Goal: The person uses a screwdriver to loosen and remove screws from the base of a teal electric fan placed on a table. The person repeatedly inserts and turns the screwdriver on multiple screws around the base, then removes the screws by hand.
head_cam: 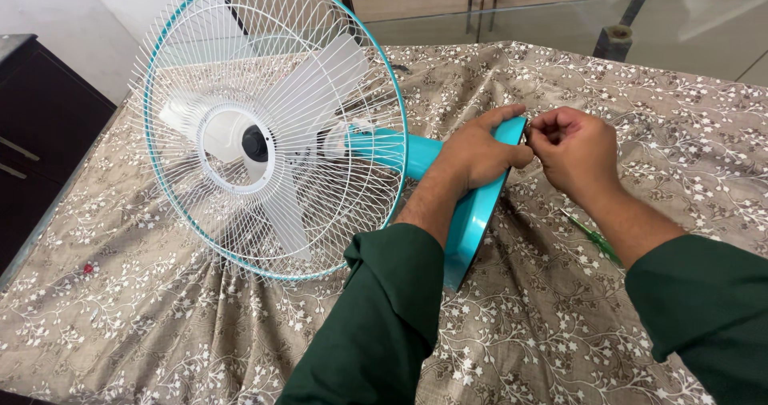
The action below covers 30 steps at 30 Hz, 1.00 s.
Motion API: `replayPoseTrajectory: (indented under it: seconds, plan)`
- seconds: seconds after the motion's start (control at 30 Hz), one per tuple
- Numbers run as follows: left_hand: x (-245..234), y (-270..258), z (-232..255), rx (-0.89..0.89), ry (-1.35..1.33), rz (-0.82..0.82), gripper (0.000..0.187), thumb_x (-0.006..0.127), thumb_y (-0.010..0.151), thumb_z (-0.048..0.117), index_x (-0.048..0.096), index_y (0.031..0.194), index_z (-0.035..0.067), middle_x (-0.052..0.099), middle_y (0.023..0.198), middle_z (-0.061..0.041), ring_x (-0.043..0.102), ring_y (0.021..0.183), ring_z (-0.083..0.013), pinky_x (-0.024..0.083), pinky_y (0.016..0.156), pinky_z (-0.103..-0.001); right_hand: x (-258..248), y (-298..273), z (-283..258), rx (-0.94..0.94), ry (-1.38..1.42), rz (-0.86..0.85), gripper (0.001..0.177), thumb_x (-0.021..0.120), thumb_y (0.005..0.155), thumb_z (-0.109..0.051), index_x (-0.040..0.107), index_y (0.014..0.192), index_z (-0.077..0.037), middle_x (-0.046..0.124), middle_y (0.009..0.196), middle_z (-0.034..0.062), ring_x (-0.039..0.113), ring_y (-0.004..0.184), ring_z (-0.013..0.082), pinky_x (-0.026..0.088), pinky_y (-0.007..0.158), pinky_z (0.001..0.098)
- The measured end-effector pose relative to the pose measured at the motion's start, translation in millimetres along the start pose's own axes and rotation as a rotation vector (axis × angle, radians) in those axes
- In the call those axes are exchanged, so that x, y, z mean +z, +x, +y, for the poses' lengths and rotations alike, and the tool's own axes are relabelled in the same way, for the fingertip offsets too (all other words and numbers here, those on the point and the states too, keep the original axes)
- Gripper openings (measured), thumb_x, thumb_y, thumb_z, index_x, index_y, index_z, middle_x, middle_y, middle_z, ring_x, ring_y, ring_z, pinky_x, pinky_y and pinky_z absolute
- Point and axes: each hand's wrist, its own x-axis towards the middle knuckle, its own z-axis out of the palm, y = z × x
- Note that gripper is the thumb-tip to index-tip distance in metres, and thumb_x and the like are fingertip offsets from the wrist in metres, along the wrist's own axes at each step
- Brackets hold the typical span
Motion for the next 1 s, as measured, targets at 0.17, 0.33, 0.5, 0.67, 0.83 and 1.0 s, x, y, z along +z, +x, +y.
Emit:
replayPoseTrajectory:
  seconds: [0.17,0.33,0.5,0.67,0.83,1.0]
  plan:
    - [0,1,-1,-0.016,0.024,-0.004,0.087,0.077,0.061,0.032,0.057,0.146,0.028,0.071,0.132,-0.010,0.069,0.117,-0.0235,0.053,0.098,-0.034,-16,-6,-19,-0.426,-0.378,0.020,0.011,0.077,0.094,-0.007,0.075,0.104,-0.001,0.075,0.097,0.0116,0.072,0.084,0.0173,0.059,0.074,0.0305]
    - [1,3,-3,-0.011,0.013,-0.012,0.087,0.077,0.061,0.032,0.056,0.146,0.027,0.070,0.133,-0.010,0.069,0.118,-0.0239,0.053,0.098,-0.034,-11,1,-14,-0.098,-0.215,-0.036,0.015,0.074,0.091,-0.008,0.073,0.102,0.001,0.076,0.090,0.0125,0.075,0.079,0.0192,0.060,0.072,0.0341]
    - [3,5,-6,0.001,-0.002,-0.003,0.087,0.077,0.061,0.032,0.058,0.145,0.026,0.071,0.131,-0.012,0.069,0.118,-0.0253,0.053,0.100,-0.034,-7,17,-2,0.519,0.534,-0.171,0.016,0.063,0.101,-0.012,0.068,0.100,0.004,0.073,0.091,0.0147,0.073,0.077,0.0240,0.062,0.069,0.0364]
    - [3,5,-5,-0.003,-0.006,-0.005,0.087,0.078,0.060,0.032,0.058,0.145,0.026,0.071,0.130,-0.011,0.070,0.117,-0.0253,0.053,0.099,-0.034,-8,17,0,0.594,0.586,-0.191,0.018,0.060,0.102,-0.013,0.068,0.100,0.003,0.074,0.091,0.0126,0.073,0.077,0.0222,0.062,0.069,0.0351]
    - [1,2,-2,-0.037,-0.021,-0.021,0.088,0.076,0.060,0.030,0.057,0.146,0.027,0.076,0.122,-0.011,0.074,0.109,-0.0234,0.056,0.095,-0.034,-6,18,0,0.430,0.520,-0.171,0.010,0.068,0.096,-0.003,0.064,0.100,0.006,0.071,0.091,0.0112,0.071,0.077,0.0187,0.063,0.068,0.0357]
    - [1,1,-1,-0.024,0.001,-0.011,0.087,0.077,0.061,0.031,0.057,0.145,0.027,0.075,0.123,-0.010,0.073,0.109,-0.0220,0.056,0.094,-0.034,-7,10,-2,0.134,0.194,-0.113,0.011,0.071,0.092,0.000,0.069,0.102,0.006,0.074,0.096,0.0134,0.070,0.083,0.0180,0.059,0.075,0.0324]
